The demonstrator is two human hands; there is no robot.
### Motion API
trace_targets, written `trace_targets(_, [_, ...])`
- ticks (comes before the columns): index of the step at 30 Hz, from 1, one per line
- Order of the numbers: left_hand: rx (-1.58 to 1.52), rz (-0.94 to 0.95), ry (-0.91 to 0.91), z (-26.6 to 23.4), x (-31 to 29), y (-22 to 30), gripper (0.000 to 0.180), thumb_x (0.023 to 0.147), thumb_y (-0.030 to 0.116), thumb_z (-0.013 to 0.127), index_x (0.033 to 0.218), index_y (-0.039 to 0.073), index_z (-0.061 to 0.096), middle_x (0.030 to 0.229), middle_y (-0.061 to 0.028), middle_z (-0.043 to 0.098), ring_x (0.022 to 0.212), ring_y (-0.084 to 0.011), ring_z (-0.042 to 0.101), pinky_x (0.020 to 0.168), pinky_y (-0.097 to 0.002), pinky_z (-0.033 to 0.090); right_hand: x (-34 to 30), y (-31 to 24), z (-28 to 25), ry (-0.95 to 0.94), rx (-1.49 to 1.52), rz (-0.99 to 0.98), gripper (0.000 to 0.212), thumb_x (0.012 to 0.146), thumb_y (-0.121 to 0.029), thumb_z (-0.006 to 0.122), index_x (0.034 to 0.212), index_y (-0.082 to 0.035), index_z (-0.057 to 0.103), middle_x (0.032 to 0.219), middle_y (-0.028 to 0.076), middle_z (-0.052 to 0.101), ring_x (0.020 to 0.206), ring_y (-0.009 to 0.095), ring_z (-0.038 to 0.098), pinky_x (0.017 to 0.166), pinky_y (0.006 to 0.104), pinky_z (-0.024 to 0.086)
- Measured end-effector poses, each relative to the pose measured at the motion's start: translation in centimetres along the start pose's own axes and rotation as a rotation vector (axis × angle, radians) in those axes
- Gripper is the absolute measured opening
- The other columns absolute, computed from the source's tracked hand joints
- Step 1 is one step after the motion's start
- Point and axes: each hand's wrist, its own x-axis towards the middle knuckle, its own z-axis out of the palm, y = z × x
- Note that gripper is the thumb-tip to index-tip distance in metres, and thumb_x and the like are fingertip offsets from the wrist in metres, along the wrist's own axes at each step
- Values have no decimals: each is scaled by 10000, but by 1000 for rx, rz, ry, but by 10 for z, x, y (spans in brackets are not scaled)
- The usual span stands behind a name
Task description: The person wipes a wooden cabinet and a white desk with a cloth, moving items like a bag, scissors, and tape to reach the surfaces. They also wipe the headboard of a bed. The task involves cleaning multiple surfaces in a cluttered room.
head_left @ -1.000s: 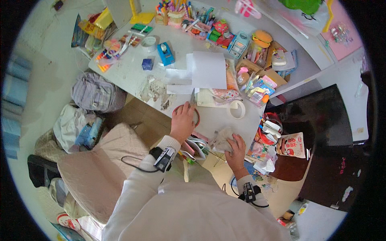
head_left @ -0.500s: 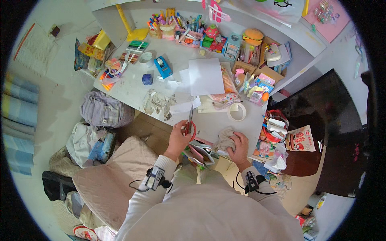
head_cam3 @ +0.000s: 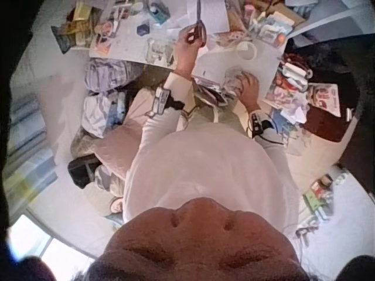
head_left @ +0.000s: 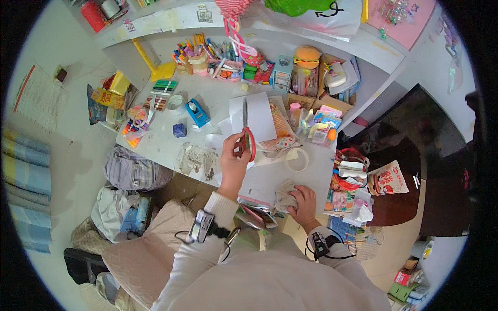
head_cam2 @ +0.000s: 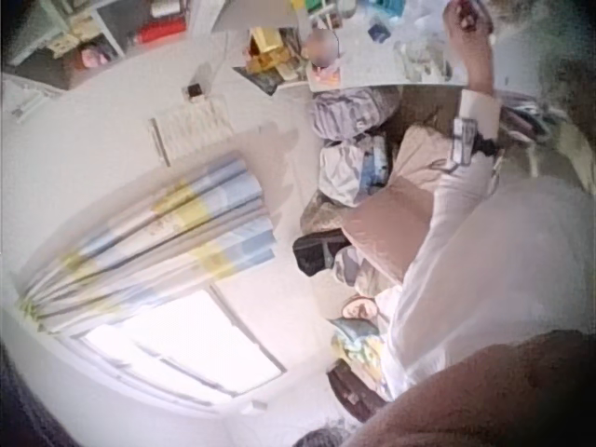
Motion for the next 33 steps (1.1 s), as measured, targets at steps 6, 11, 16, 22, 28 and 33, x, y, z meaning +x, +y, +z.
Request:
trace_targets(6, [408,-61,-190,42,27,-40,416,764,25,634,1169,59,546,1177,-149,534,1055,-319,558,900,-375,470,0,0,-1,-4,-3,-1,461,606,-197,675,1044,-110,560,1185,113,506,1101,352,466,947,481,365])
trace_targets(11, [414,242,-295,23,-15,-44,393,798,69,638,1176,41,538,1247,-186,521,1124,-359,528,941,-405,442,-1,-1,0,-8,-30,1,466,622,-202,683,1062,-103,564,1209,123,495,1115,357,458,954,481,361])
trace_targets(16, [400,-233,-359,-34,-94,-35,322,894,114,596,1204,41,554,1139,-147,600,1034,-240,593,877,-328,470,-3,-2,-1,-9,32,11,485,645,-171,675,1109,-89,558,1219,140,486,1131,368,448,976,476,349])
trace_targets(22, [10,-482,-267,-50,-171,-23,395,935,230,547,1287,70,466,1178,-124,557,894,-219,632,785,-334,507,16,-53,45,20,305,122,437,711,-112,637,1130,-12,567,1180,189,528,1119,375,478,987,449,362])
trace_targets(28, [-942,-740,164,-79,-186,-1,419,992,319,397,1357,112,393,1283,-83,506,1140,-240,537,963,-383,447,33,-144,57,-526,979,78,514,862,-225,616,1286,20,461,1223,218,544,1124,338,529,989,372,387])
trace_targets(33, [-1040,-535,275,-115,-192,1,376,964,229,446,1308,78,463,1208,-62,588,1088,-215,579,939,-372,472,59,-134,34,-367,628,-311,412,860,-109,590,1245,-5,487,1193,189,544,1103,342,531,952,409,418])
